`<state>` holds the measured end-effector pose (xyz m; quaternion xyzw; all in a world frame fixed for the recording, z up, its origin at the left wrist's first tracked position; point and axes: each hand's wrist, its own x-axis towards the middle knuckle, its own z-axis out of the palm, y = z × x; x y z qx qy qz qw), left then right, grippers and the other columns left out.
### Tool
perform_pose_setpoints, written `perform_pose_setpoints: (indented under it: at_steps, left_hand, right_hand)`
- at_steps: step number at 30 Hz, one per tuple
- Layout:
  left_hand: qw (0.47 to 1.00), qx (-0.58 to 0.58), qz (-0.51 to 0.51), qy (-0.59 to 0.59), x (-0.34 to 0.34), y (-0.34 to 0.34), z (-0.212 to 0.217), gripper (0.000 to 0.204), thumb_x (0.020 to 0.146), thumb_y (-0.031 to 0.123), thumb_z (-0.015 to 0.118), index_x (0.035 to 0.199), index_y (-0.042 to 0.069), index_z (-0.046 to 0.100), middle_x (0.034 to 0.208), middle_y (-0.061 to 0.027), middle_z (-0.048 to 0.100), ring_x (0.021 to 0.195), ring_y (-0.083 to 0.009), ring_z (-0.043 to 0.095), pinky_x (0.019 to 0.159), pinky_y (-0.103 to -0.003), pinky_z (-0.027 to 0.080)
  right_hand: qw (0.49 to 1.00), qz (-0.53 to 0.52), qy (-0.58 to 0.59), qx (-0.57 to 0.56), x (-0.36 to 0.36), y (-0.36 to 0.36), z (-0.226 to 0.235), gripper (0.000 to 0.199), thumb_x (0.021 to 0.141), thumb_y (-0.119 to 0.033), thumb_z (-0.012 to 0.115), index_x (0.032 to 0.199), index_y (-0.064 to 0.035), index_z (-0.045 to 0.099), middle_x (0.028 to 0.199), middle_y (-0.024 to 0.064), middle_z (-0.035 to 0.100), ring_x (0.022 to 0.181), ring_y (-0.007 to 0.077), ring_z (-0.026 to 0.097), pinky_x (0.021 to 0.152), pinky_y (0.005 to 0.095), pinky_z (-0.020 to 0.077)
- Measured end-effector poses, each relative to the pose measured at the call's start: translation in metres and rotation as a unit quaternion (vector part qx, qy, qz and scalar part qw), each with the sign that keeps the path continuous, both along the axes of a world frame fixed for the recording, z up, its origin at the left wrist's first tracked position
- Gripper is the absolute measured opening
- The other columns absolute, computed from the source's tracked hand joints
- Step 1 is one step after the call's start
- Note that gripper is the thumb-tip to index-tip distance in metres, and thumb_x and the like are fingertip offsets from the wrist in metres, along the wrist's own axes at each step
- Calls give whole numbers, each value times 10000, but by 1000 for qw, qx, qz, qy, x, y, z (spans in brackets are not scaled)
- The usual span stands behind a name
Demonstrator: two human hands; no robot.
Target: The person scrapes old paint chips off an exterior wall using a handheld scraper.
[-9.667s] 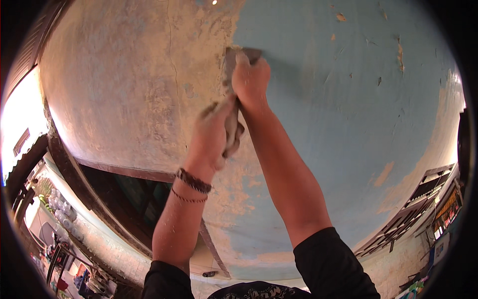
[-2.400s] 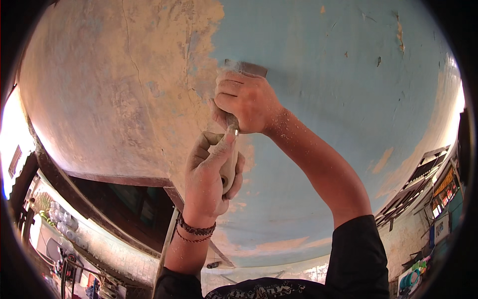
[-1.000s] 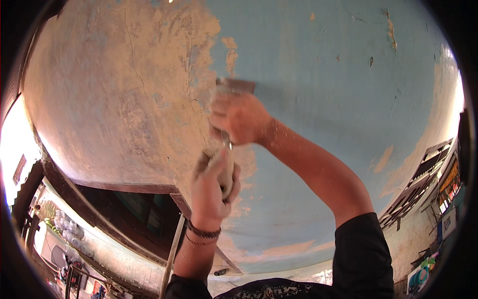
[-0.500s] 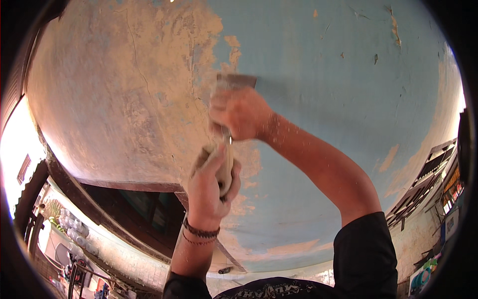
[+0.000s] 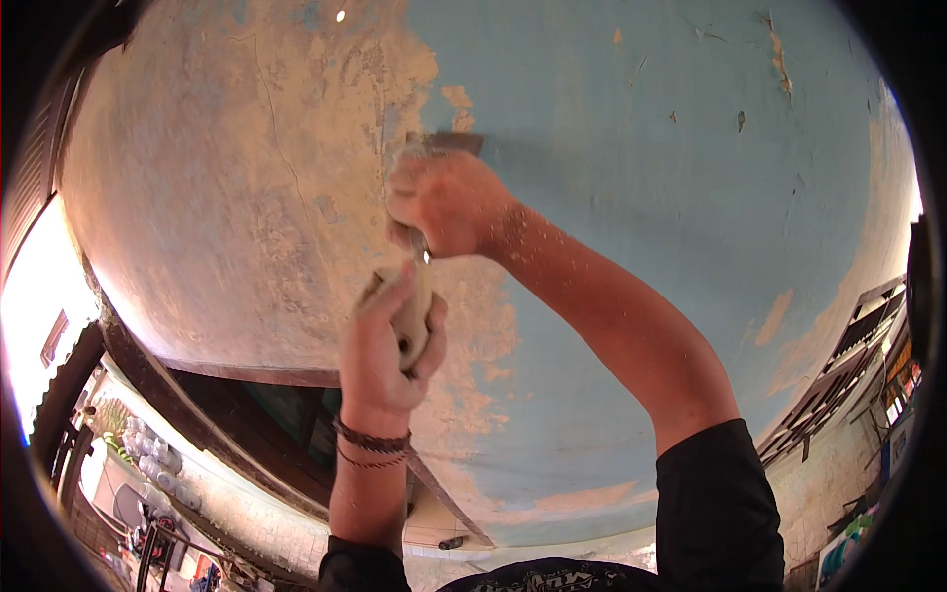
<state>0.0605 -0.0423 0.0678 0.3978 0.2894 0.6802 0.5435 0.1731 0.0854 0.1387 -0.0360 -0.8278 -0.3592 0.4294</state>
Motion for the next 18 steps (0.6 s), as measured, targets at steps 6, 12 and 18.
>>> perform_pose_setpoints:
  at_steps: [6,12,18]
  left_hand:
    - [998,18,-60,-13,-7,-9,-16,170,959,245,523,948,81,477,680,-108,542,321,-111,346,305,-212,229]
    - [997,42,-54,20,-16,4,9,205,979,296,475,973,92,466,671,-92,533,302,-119,336,290,-219,248]
    - [999,-19,-24,-34,-4,-3,-11,140,949,219,544,959,96,477,700,-110,559,347,-120,403,308,-195,281]
  right_hand:
    - [999,-27,4,-29,-5,-5,-27,206,697,-275,638,636,-79,614,717,35,576,821,211,596,663,374,511]
    - [999,-12,32,-33,-8,-6,7,159,648,-167,675,605,-72,556,697,42,558,755,216,596,608,358,507]
    - [997,59,42,16,-5,-2,-28,163,648,-156,679,606,-69,548,678,36,538,698,234,568,568,376,488]
